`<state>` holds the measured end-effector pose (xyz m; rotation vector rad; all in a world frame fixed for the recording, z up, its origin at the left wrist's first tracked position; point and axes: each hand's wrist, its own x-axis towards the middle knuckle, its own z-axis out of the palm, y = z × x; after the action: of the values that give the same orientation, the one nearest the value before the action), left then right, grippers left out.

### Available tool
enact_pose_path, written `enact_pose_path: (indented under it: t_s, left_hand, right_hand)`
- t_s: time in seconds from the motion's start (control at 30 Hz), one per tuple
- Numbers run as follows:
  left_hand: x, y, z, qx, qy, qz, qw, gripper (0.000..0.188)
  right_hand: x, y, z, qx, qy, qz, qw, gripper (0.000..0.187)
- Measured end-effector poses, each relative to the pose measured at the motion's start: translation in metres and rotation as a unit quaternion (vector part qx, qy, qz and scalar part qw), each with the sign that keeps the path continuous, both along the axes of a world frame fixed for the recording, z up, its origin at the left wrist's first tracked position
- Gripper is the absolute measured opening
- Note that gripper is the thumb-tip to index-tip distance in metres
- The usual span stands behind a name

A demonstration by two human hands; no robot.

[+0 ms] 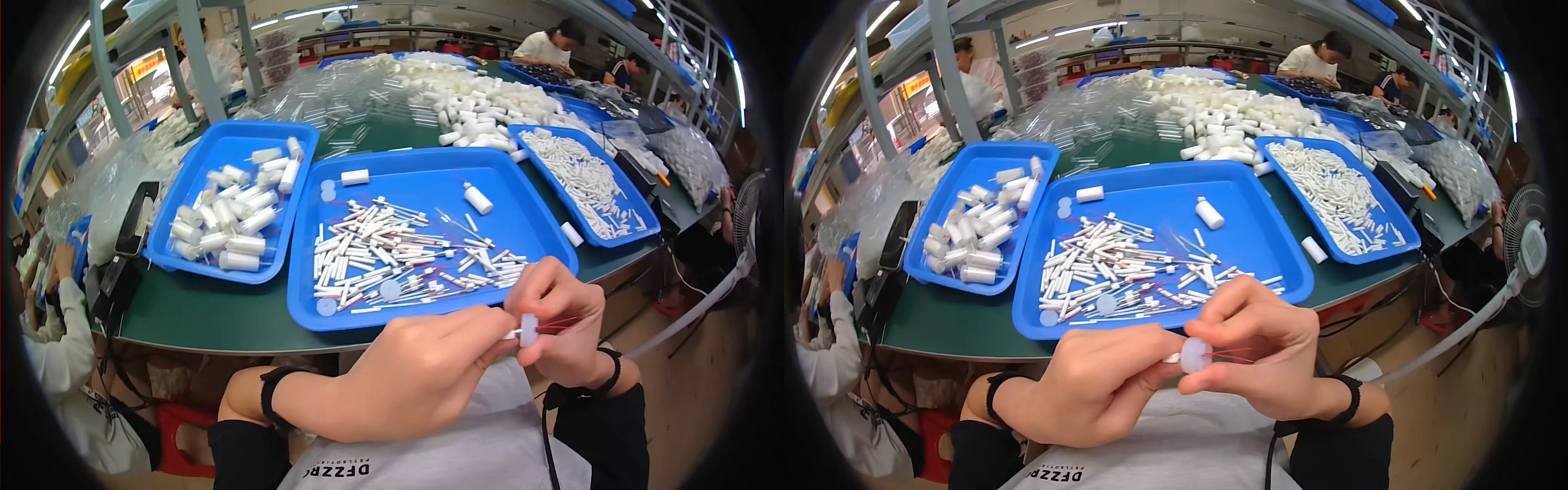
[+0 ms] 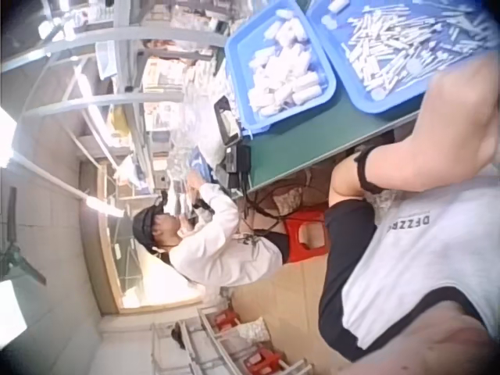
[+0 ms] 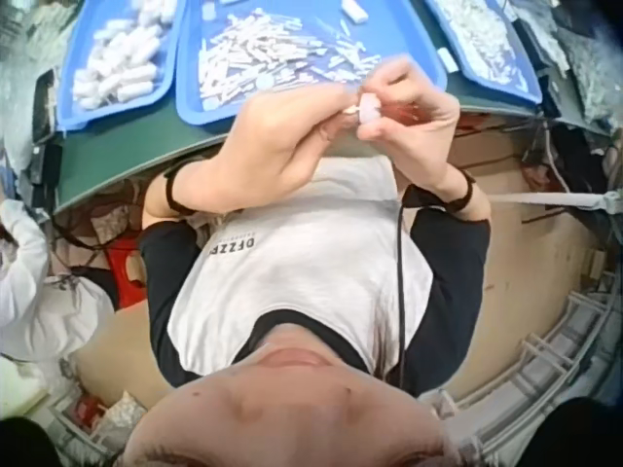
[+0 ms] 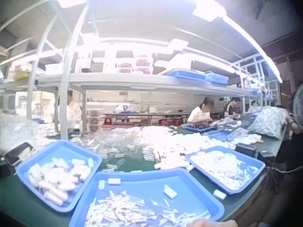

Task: The person assembles components by hand, inserting a heating element through a white plastic disc and then sliding a white cylindrical sleeve over them. They repeat this process with another disc and element before placing the finished assemblies onto a blue tray.

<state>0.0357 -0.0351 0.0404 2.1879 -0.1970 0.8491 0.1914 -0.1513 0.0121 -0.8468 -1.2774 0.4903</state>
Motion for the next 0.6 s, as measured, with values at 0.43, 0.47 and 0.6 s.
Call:
enact_pose_path:
  t_s: [0.43, 0.47, 0.6]
  left_hand:
    - [0.003, -0.009, -0.024, -0.285, 0.042, -0.252, 0.924, 0.027]
    - [0.002, -0.002, -0.026, -0.283, 0.034, -0.244, 0.927, 0.027]
    - [-0.004, 0.01, -0.033, -0.429, 0.233, -0.421, 0.765, 0.027]
  right_hand:
    - [0.0, -0.012, 0.009, -0.04, -0.015, 0.071, 0.997, 0.034]
    - [-0.003, -0.011, 0.01, -0.049, -0.008, 0.079, 0.996, 0.031]
    - [-0.007, -0.014, 0.008, -0.068, -0.09, 0.063, 0.992, 0.03]
